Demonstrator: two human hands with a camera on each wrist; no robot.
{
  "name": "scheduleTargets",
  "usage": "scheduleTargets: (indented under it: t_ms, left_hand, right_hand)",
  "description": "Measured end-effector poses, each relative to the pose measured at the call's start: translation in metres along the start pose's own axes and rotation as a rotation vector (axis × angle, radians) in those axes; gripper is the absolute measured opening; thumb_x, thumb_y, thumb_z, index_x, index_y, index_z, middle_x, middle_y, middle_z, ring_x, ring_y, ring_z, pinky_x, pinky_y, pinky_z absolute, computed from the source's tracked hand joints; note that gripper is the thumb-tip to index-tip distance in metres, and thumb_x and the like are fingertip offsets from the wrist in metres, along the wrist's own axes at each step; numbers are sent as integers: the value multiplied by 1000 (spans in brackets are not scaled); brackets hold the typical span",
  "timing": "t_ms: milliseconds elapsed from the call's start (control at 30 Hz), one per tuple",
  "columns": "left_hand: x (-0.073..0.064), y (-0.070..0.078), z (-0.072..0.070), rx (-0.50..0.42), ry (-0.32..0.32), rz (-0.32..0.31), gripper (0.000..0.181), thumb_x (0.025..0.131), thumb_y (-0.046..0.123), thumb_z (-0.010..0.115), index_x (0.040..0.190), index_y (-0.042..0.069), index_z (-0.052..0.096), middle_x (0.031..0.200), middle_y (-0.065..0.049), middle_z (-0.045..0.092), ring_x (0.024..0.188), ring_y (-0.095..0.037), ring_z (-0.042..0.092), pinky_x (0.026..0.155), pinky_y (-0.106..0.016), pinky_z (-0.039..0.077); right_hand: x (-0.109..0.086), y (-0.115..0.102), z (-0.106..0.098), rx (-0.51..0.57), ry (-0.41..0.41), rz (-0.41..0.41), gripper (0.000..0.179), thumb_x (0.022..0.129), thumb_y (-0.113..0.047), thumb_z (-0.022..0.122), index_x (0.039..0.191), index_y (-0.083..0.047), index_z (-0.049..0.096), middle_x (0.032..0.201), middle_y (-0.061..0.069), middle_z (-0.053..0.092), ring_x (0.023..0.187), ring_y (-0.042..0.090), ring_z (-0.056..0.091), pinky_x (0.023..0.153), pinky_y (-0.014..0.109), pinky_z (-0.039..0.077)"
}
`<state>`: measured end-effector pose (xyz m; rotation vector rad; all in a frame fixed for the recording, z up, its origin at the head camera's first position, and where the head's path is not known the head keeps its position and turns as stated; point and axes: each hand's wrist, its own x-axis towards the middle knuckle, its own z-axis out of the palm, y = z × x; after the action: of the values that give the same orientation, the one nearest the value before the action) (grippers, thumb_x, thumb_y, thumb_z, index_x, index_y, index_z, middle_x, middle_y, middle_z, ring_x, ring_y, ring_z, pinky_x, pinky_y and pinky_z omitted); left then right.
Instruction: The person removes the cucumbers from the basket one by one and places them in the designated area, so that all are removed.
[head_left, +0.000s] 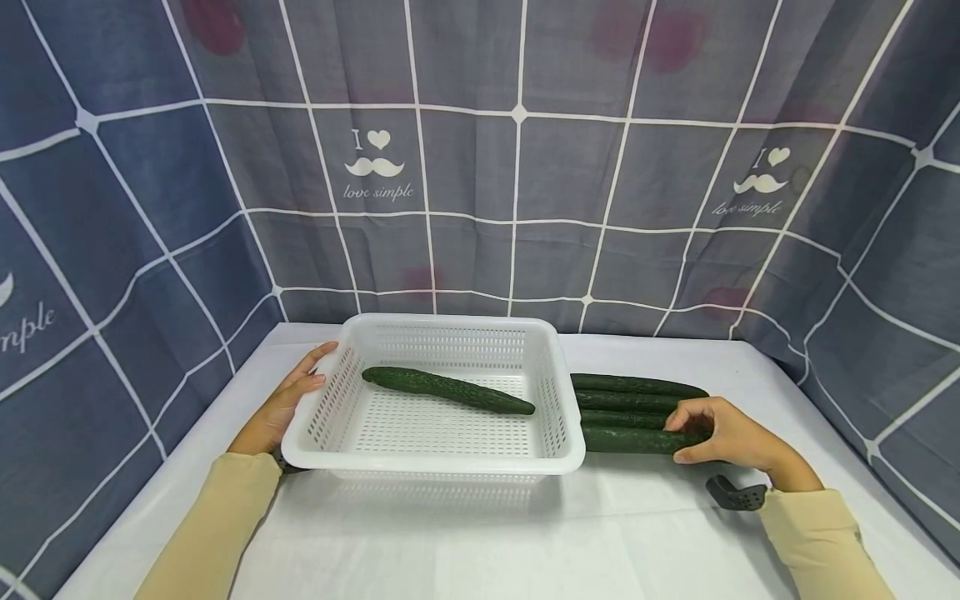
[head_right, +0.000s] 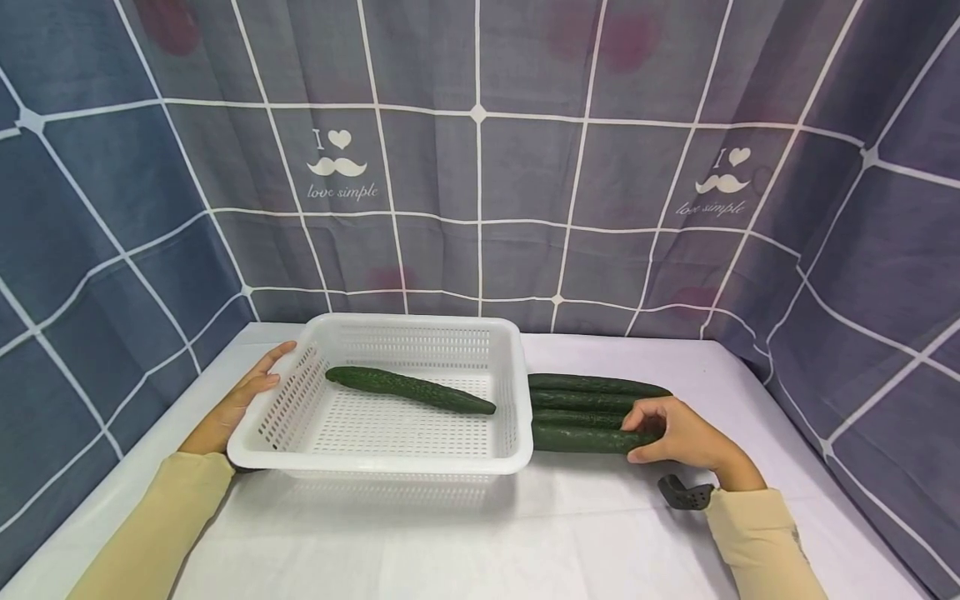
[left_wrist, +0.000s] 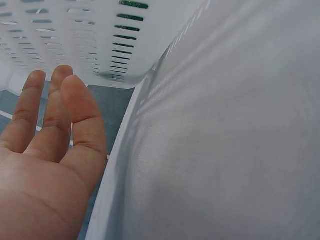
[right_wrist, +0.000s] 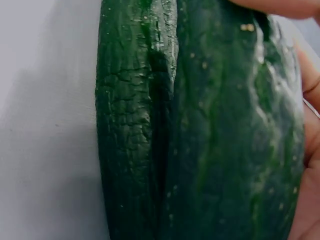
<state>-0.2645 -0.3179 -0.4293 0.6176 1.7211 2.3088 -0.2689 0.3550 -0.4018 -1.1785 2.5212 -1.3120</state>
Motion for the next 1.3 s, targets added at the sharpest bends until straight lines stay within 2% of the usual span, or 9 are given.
scheduleTargets:
  t_ms: [300,433,600,767,1000,1300]
  left_hand:
    - [1,-1,0,-43,-19,5,49,112,13,48,154,38,49,137,3,63,112,-14,68,88,-33,60]
    - [0,-1,0,-31,-11,0,49,111,14,47,154,39,49,137,4,63,112,-13,68,88,-33,59]
    - [-1,0,1,23,29,-20,49,111,18,48,154,41,47,137,5,62,111,-12,67,87,-32,59]
    - [-1,1,2,44,50,-43,49,111,20,49,154,43,45,138,6,61,111,-13,67,88,-34,59]
    - [0,1,1,30,38,-44,50,112,19,49,155,42,45,138,5,61,110,-14,67,88,-34,59]
    - [1,1,-1,23,19,-14,50,111,17,48,155,41,46,138,6,62,111,-11,66,88,-32,59]
  right_hand:
    - [2,1,4,43,-31,-17,30,80,12,87,91,-9,68,108,-11,75,102,5,69,87,21,53]
    - [3,1,5,51,-45,-26,31,79,12,87,89,-9,66,105,-10,75,101,5,68,87,21,53]
    - [5,2,8,-6,-43,-40,37,76,10,90,84,-11,61,100,-10,73,97,7,68,87,21,51]
    - [6,2,11,-76,-28,-33,39,72,6,95,84,-14,64,96,-8,72,94,6,67,85,22,51]
    - [9,1,14,-132,-32,-14,40,66,1,98,85,-16,67,89,-1,70,86,4,61,77,25,50]
    - [13,-2,19,-203,-37,-8,40,63,-7,102,79,-18,67,85,-9,64,82,2,55,75,27,45]
